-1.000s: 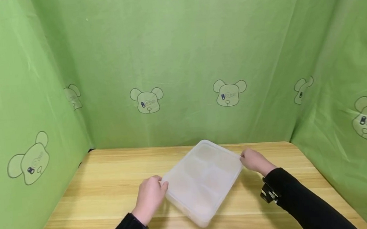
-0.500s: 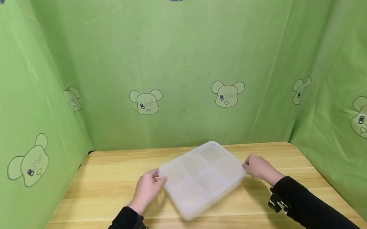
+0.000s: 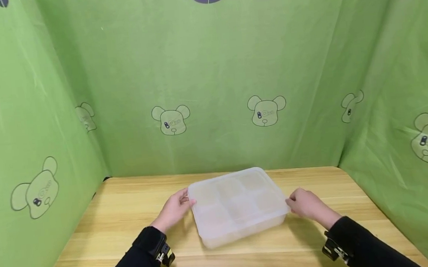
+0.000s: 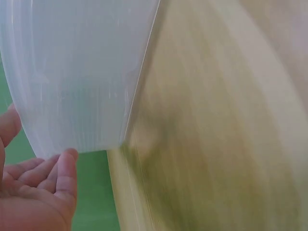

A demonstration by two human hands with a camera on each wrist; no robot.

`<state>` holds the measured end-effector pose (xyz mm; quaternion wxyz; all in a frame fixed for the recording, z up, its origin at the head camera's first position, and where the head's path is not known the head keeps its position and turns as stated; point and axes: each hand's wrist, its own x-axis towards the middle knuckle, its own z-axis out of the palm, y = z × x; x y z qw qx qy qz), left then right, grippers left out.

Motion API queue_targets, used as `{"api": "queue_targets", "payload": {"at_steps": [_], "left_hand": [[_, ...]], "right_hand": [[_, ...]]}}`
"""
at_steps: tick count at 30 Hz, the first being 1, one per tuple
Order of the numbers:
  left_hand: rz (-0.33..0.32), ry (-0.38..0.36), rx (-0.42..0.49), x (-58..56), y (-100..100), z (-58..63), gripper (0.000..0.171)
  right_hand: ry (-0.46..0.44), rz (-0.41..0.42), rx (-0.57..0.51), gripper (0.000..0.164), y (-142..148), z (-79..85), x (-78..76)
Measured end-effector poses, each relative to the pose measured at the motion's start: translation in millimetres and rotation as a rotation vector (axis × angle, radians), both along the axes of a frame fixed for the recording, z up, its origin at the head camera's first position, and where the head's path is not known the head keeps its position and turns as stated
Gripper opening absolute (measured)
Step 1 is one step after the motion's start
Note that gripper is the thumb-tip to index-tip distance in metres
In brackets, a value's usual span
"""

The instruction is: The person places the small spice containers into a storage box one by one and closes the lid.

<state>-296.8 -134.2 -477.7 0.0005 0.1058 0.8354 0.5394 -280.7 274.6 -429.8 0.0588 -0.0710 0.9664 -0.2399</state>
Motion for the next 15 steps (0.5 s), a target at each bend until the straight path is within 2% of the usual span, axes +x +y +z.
{"api": "queue_targets", "payload": {"at_steps": [7,15], "left_hand": [[-0.001,0.023,0.022,-12.8,0.8,-3.4,0.055],[0.032,0.031,-0.003,-16.3,5.6,0.1,0.046]], "right_hand": [[0.049,-0.004,0.023,0.042,-4.2,-2.4,11.3],[0.083,-0.013,0.045,0.045,-9.5,-3.2,22.6]]}}
